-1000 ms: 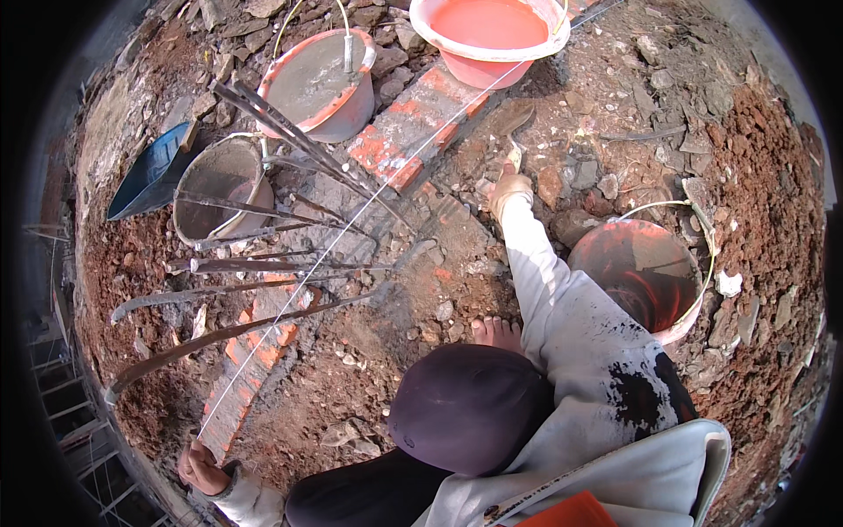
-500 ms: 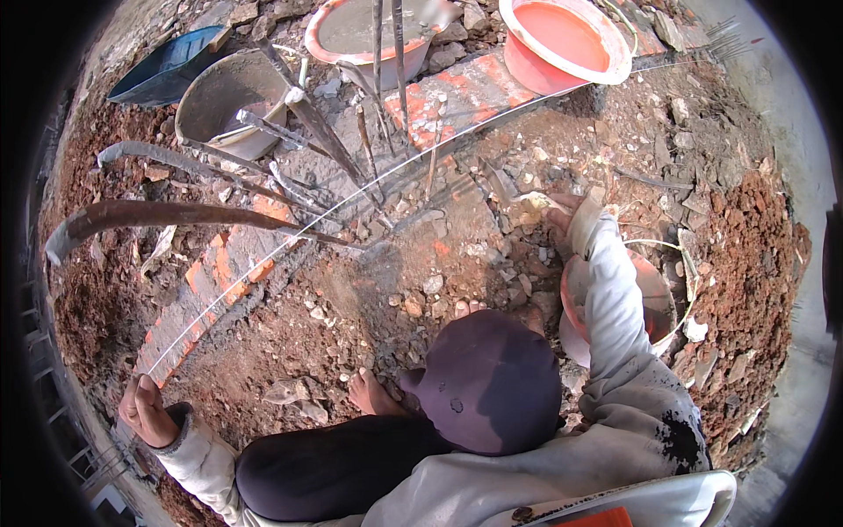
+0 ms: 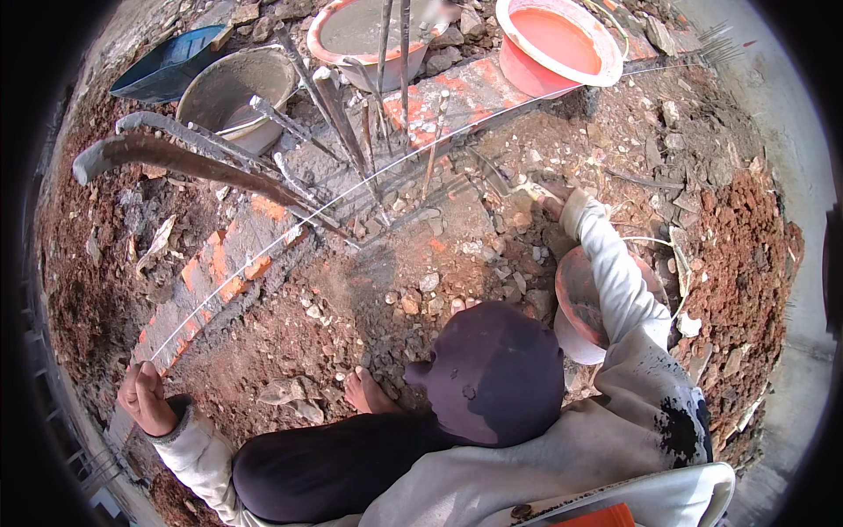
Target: The person is laying bricks in a trench using a trowel to apply mortar and a string line for alignment. They adjust the string line and tap the bricks into place to ensure they are level and straight.
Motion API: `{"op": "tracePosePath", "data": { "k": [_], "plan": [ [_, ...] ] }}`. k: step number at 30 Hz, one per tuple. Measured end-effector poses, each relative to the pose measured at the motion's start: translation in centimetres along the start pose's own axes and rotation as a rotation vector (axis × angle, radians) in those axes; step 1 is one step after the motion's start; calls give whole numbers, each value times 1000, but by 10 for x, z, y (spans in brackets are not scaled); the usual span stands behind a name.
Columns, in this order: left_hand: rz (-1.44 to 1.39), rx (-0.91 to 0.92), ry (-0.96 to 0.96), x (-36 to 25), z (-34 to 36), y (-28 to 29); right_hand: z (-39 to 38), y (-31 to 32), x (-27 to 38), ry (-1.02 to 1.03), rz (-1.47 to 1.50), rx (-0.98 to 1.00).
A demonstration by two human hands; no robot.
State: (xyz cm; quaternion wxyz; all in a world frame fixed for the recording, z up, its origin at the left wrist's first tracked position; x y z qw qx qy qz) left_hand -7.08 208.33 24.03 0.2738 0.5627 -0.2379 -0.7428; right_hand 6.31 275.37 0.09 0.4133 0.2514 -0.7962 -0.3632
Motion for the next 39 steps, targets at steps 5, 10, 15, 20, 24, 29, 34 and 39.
{"op": "tracePosePath", "data": {
  "k": [5, 10, 15, 20, 24, 29, 34, 39],
  "plan": [
    [29, 2, -48, -4, -2, -2, 29, 10, -50, -344, -32, -153],
    [81, 18, 46, -20, -10, 7, 3, 9, -62, -450, 132, -283],
    [104, -26, 35, -6, 2, -1, 11, 16, -18, -155, -88, -150],
    [91, 23, -115, -10, -2, 7, -16, 48, -31, -546, 65, -170],
    [117, -31, -45, -25, -6, 14, -24, 63, -26, -494, 60, -295],
    [141, -39, -74, -3, 7, 0, 0, 52, -51, -504, 44, -210],
    [241, 40, -72, 25, -8, 18, -6, 53, -59, -406, -289, 52],
    [126, 82, -63, 31, -14, 6, -32, 60, -20, -561, 39, -153]
  ]
}}
Point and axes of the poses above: each hand's wrist, its own z-axis towards the middle knuckle, its own y-axis out of the back of the hand, x = y × z, the point moved 5 cm from there along z, towards the middle knuckle, and after that the axes turned 14 degrees about z, right-handed, at the moved point
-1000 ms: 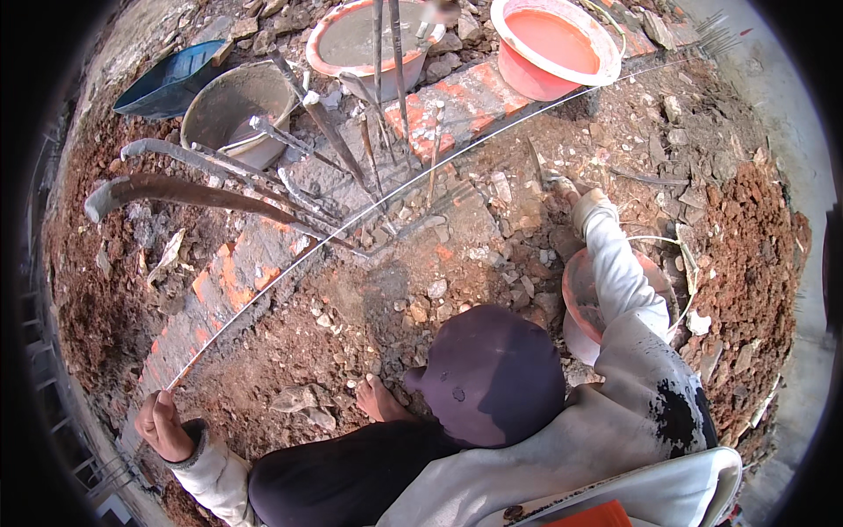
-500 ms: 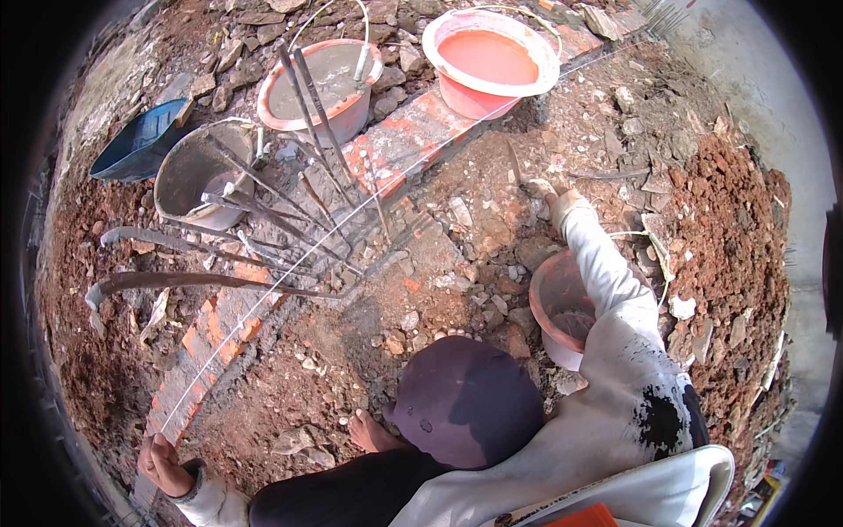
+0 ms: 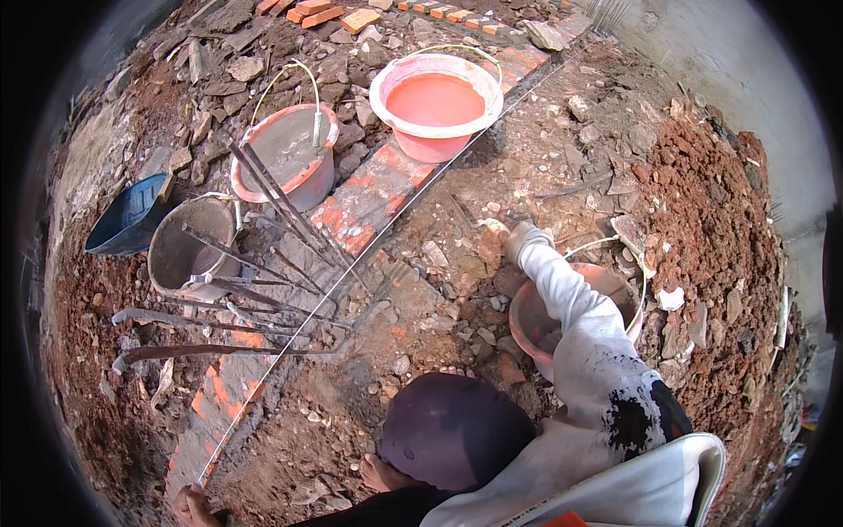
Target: The person is laying bricks in a trench using a trowel to apply mortar and a string line for alignment. They adjust the string line and tap the bricks into place to ensure they are level and straight.
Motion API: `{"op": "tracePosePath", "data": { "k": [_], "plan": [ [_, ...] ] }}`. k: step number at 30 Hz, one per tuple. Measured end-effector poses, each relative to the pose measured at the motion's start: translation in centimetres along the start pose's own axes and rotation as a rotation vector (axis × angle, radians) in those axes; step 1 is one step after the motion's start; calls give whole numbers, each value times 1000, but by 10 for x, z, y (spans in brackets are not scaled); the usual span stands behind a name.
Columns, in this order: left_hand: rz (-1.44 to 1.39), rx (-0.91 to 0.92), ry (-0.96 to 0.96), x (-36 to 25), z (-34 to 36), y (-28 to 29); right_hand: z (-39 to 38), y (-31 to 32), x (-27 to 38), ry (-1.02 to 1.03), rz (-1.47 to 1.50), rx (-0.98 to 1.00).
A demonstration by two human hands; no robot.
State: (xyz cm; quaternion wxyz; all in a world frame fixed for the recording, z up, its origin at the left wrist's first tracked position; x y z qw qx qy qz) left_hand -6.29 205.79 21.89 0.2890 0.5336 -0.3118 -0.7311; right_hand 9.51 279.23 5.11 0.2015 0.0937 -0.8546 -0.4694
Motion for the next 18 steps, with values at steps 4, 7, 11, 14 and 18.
{"op": "tracePosePath", "data": {
  "k": [4, 7, 11, 14, 18],
  "plan": [
    [-169, 107, 18, 40, -10, -31, 47, -20, -30, 18, -79, -61],
    [-275, 137, 107, 51, -26, -58, 64, -23, -26, 6, -163, 20],
    [-166, 194, 124, 79, -44, -102, 27, -12, -2, 33, -91, -24],
    [-298, 128, 338, 127, -55, -143, 77, -45, -28, 66, -132, -25],
    [-213, 266, 453, 185, -71, -183, 69, -48, -12, 226, -394, 117]
  ]
}}
Point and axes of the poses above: each hand's wrist, its own z-axis towards the middle knuckle, its own y-axis out of the back of the hand, x = y × z, the point moved 5 cm from there along z, towards the middle knuckle, and after that the axes turned 14 degrees about z, right-handed, at the moved point
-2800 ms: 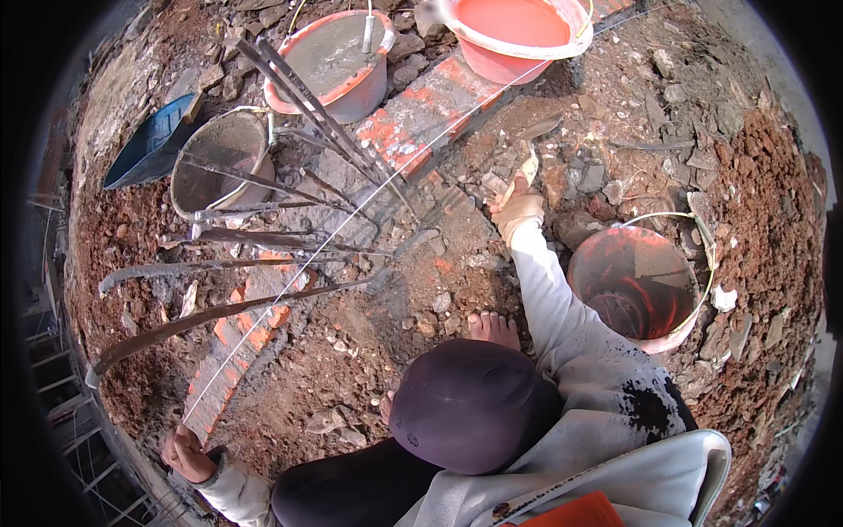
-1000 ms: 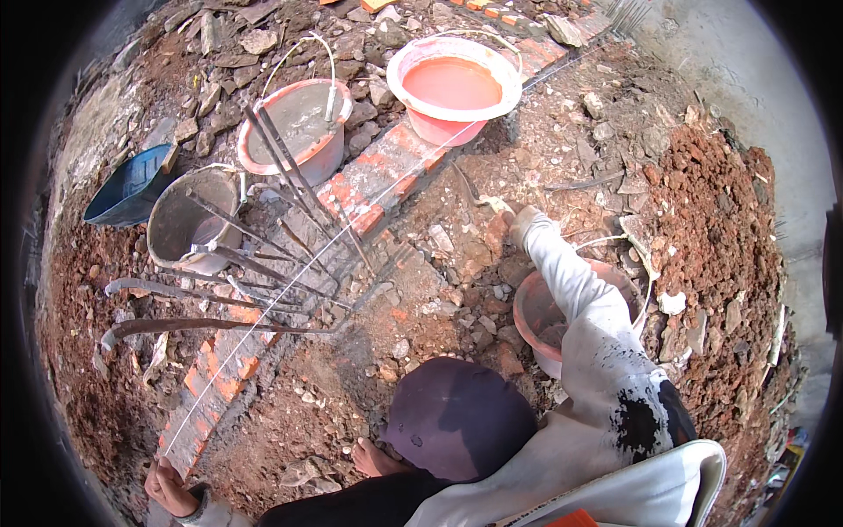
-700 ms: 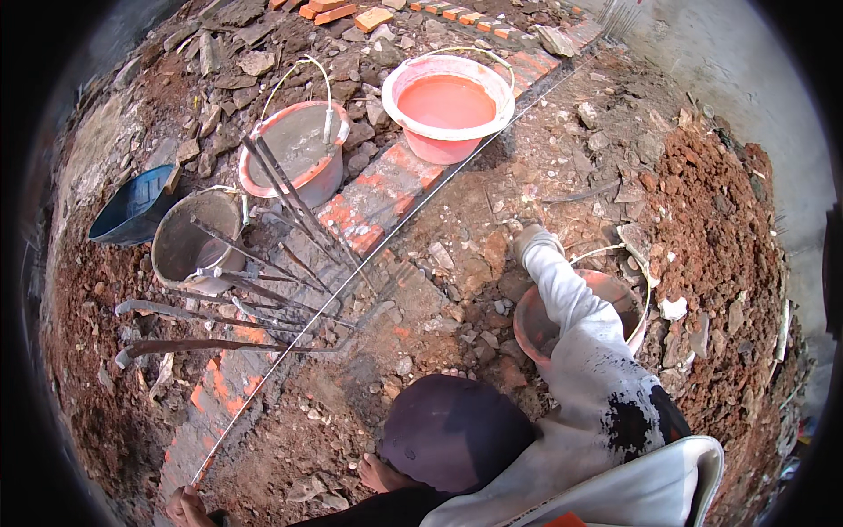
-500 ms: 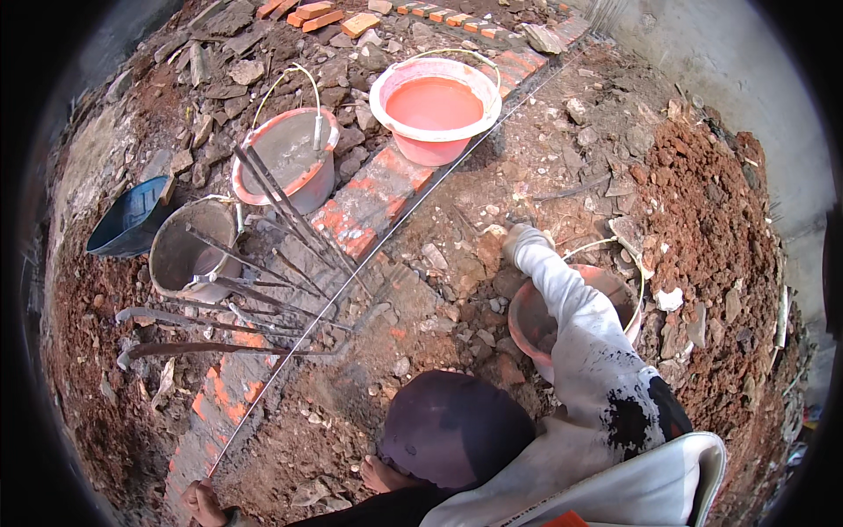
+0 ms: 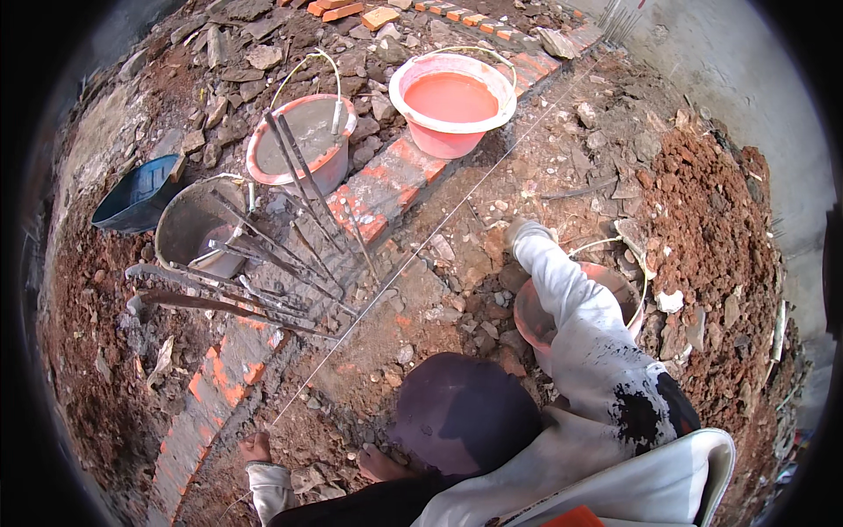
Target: The person is laying bricks in a trench using a trowel to apply mortar and a string line for alignment. They adjust the string line and tap the bricks into place to ensure they are level and straight.
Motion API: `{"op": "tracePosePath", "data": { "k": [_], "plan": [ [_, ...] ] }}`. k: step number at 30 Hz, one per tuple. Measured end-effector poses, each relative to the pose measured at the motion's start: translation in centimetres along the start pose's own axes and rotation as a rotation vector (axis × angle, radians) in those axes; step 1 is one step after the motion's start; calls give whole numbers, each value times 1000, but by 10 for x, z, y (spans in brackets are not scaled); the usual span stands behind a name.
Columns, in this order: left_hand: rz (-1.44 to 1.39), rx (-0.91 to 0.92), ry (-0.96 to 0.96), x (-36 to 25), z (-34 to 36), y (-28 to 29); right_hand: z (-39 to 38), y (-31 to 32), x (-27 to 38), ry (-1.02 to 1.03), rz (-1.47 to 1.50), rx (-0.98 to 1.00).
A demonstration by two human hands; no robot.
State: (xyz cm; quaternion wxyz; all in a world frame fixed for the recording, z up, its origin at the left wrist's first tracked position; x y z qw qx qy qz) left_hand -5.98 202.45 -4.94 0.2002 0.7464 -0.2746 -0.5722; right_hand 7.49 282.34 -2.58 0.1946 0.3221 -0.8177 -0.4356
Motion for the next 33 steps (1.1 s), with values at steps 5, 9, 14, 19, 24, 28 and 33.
{"op": "tracePosePath", "data": {
  "k": [5, 9, 14, 19, 24, 28, 33],
  "plan": [
    [402, -21, 109, 26, 7, -52, -44, 19, 1, -149, -208, 213],
    [565, -64, -11, 45, 30, -61, -43, -8, -43, -211, -365, 434],
    [479, -319, 42, 57, 34, -41, -84, 23, -9, -214, -153, 166],
    [692, -230, 185, -1, 21, -65, -106, 31, 10, -122, 11, 21],
    [690, -274, 155, -5, 13, -70, -95, 21, 35, -64, -63, 50],
    [689, -239, 131, -4, 12, -74, -118, 21, 49, -46, -158, 73],
    [796, -106, 213, 0, 12, -59, -141, 24, 57, -89, 12, 24]
  ]
}}
Point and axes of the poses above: each hand's wrist, its own z-axis towards the middle knuckle, its own y-axis out of the back of the hand, x = y × z, the point moved 5 cm from there along z, towards the middle knuckle, and after that the axes turned 14 degrees about z, right-handed, at the moved point
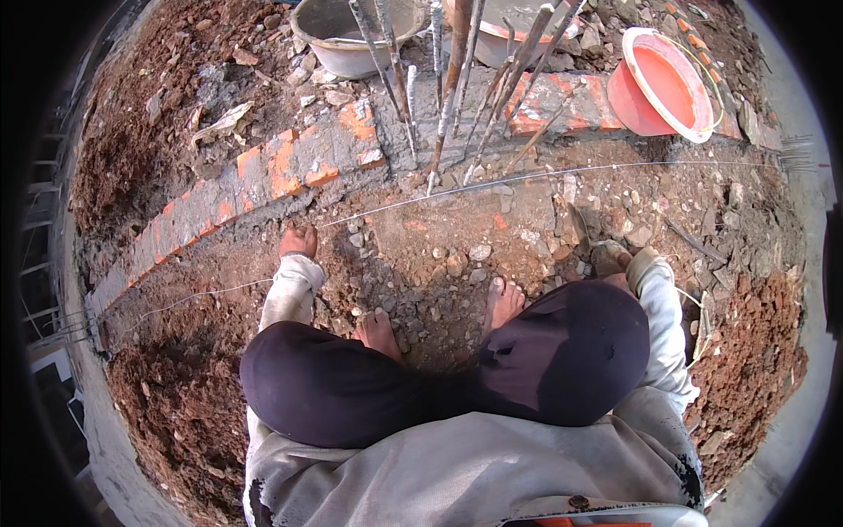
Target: The person is laying bricks in a trench using a trowel to apply mortar and a string line for alignment. They adjust the string line and tap the bricks into place to ensure they are level and straight.
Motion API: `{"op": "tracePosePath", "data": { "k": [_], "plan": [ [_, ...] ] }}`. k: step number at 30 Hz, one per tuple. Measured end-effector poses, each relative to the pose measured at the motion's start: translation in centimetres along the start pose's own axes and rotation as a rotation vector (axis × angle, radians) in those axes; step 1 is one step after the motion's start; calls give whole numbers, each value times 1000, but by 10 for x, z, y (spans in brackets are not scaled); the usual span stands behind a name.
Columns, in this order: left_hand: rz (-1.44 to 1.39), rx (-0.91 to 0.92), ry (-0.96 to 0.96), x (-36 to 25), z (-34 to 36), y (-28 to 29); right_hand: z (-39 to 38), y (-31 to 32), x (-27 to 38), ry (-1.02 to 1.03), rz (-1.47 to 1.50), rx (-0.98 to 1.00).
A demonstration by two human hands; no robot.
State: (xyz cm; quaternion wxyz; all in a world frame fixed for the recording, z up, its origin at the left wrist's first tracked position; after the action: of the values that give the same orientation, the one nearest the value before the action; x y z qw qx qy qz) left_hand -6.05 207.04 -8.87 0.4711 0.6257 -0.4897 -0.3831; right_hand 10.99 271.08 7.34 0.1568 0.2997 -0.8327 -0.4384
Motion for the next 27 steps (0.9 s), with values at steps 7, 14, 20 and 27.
{"op": "tracePosePath", "data": {
  "k": [7, 14, 20, 27],
  "plan": [
    [-175, -68, 34, 3, -7, -7, -10, 2, 3, 126, 275, 87],
    [-277, -229, -44, -11, -17, 46, -30, -36, -11, -57, 1351, -26],
    [-320, -349, -79, -11, -41, 69, -5, -148, -6, -246, 1600, 441],
    [-325, -411, -89, -4, -61, 115, 5, -148, 28, -296, 1800, 144]
  ]
}}
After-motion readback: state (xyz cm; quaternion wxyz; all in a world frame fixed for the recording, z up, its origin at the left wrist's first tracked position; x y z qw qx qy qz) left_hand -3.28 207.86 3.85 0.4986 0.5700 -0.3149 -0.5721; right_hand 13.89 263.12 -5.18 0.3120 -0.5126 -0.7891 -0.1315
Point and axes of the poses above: each hand's wrist, its own z-axis towards the middle knuckle, its own y-axis out of the back of the hand, x = y × z, the point moved 5 cm from there along z, towards the middle knuckle, and after that the axes turned 14 degrees about z, right-handed, at the moved point
